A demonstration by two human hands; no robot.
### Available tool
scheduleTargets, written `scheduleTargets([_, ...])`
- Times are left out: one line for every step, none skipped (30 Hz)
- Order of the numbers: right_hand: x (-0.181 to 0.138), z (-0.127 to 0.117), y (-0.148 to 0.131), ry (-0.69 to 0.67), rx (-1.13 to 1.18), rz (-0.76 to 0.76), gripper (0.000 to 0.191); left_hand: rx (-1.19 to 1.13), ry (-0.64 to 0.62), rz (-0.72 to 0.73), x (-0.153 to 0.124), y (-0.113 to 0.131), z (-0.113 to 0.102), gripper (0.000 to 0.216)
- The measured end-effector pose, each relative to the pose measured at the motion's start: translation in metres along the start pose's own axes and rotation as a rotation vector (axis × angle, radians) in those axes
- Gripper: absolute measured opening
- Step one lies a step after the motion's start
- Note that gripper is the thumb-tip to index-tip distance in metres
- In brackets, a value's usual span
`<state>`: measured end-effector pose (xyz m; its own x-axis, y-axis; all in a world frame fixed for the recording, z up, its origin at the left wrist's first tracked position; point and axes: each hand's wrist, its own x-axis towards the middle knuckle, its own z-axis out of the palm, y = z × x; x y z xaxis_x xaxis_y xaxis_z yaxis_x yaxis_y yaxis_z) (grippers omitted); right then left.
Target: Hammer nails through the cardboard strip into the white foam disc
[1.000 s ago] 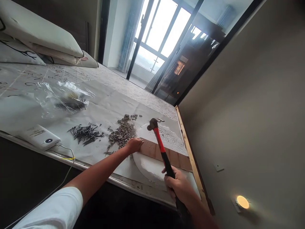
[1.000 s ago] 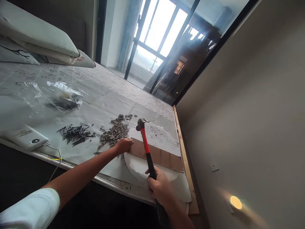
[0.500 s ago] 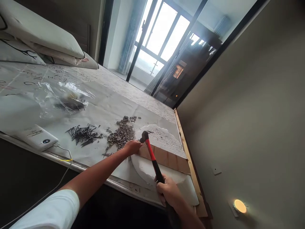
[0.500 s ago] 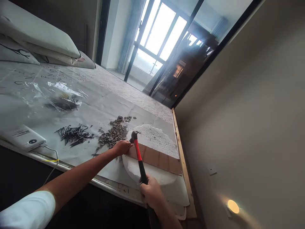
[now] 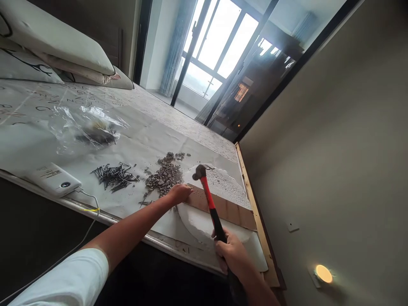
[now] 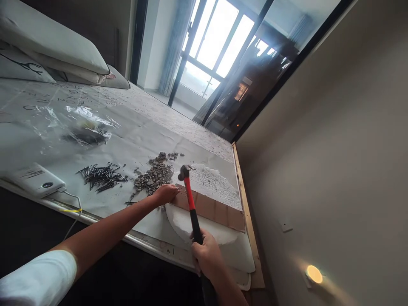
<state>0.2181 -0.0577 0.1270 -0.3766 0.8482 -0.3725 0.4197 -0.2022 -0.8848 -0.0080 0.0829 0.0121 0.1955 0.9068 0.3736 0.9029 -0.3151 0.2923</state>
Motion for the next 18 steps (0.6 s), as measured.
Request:
scheduleTargets([-0.001,-0.001,-0.002,0.002,0.024,-0.011,0.024,-0.001,0.002,0.001,0.000,0.000,0.000,0.034])
scheduleTargets([-0.002,-0.001,-0.004,0.003,0.042,-0.007,0.024,-0.006,0.001,0.001,0.000,0.000,0.000,0.034])
scheduleTargets([-0.002,-0.001,-0.005,-0.001,0.049,0.008,0.024,-0.019,-0.002,-0.003,0.000,-0.001,-0.001,0.034])
scheduleTargets([-0.001,0.001,-0.005,-0.011,0.051,0.033,0.024,-0.042,-0.004,-0.006,0.000,-0.002,-0.001,0.033])
scheduleTargets([0.000,0.002,-0.004,-0.024,0.054,0.067,0.024,-0.077,0.000,-0.013,-0.001,-0.003,-0.001,0.032])
scheduleTargets([0.001,0.003,-0.003,-0.037,0.063,0.100,0.024,-0.122,0.008,-0.017,-0.003,-0.005,-0.001,0.030])
scheduleTargets([0.002,0.003,-0.003,-0.045,0.072,0.123,0.025,-0.172,0.020,-0.016,-0.004,-0.007,-0.001,0.028])
scheduleTargets([0.003,0.003,-0.002,-0.046,0.080,0.130,0.025,-0.222,0.035,-0.010,-0.006,-0.009,-0.001,0.027])
scheduleTargets([0.003,0.002,-0.002,-0.041,0.085,0.120,0.025,-0.271,0.049,-0.001,-0.008,-0.010,-0.001,0.026])
scheduleTargets([0.003,0.000,-0.002,-0.032,0.086,0.098,0.025,-0.314,0.064,0.004,-0.010,-0.011,-0.002,0.025])
scheduleTargets([0.003,-0.002,-0.002,-0.021,0.082,0.068,0.025,-0.352,0.076,0.006,-0.012,-0.012,-0.002,0.025])
scheduleTargets([0.002,-0.003,-0.002,-0.013,0.078,0.040,0.025,-0.386,0.089,0.003,-0.014,-0.012,-0.003,0.025])
scheduleTargets([0.002,-0.004,-0.002,-0.010,0.080,0.025,0.024,-0.414,0.107,-0.010,-0.016,-0.012,-0.003,0.024])
scheduleTargets([0.002,-0.002,0.000,-0.010,0.085,0.021,0.024,-0.435,0.125,-0.025,-0.018,-0.011,-0.004,0.022])
scheduleTargets([0.003,0.000,0.002,-0.009,0.087,0.028,0.024,-0.448,0.142,-0.038,-0.020,-0.011,-0.004,0.021])
scheduleTargets([0.005,0.003,0.006,-0.011,0.085,0.049,0.024,-0.454,0.152,-0.043,-0.021,-0.010,-0.004,0.020])
scheduleTargets([0.007,0.007,0.009,-0.020,0.082,0.079,0.024,-0.455,0.155,-0.037,-0.023,-0.010,-0.004,0.019])
scheduleTargets([0.010,0.011,0.013,-0.032,0.083,0.112,0.024,-0.451,0.154,-0.021,-0.025,-0.010,-0.004,0.018])
